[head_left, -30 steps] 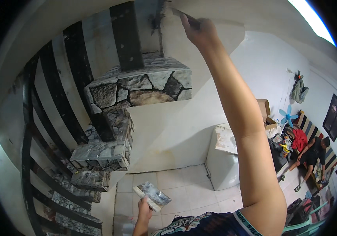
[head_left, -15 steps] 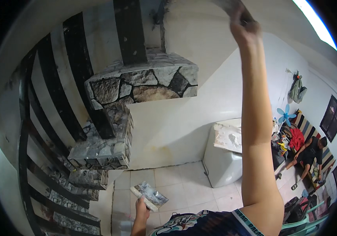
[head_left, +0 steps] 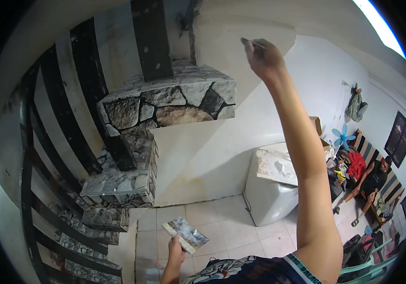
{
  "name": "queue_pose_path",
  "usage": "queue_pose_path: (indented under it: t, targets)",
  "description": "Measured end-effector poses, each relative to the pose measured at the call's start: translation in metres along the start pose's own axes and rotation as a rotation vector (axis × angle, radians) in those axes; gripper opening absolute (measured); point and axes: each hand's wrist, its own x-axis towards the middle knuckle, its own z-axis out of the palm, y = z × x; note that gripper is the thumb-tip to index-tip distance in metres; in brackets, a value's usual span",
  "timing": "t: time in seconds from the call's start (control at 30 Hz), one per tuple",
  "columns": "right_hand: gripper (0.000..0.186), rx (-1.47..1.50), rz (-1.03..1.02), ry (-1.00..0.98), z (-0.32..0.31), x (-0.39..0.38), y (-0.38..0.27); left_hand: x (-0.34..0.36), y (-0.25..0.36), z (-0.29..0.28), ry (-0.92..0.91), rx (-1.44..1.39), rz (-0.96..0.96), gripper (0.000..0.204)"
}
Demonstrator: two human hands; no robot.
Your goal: Apply plaster to a stone-textured wall surface using a putty knife and a hawk.
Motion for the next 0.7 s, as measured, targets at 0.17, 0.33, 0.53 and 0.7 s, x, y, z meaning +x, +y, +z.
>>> queue_pose_path:
  t: [0.17, 0.33, 0.53, 0.7]
  targets:
    - [0.029, -0.303, -0.026, -0.183, 0.016, 0.05, 0.027, -0.006, -0.001, 0.011, 0.012, -0.02, 0.027, 0.038]
    - [0.031, -0.064, 0.072, -0.126, 0.035, 0.081, 0.058, -0.031, 0.002, -0.007, 0.111, -0.05, 0.099, 0.038]
    - [0.034, -0.167, -0.016, -0.427, 0.018, 0.156, 0.023, -0.046, -0.017, -0.047, 0.22, -0.114, 0.204, 0.043]
    - [0.03, 0.276, 0.058, -0.617, 0.0, 0.147, -0.054, -0.057, -0.027, -0.037, 0.274, -0.098, 0.172, 0.043]
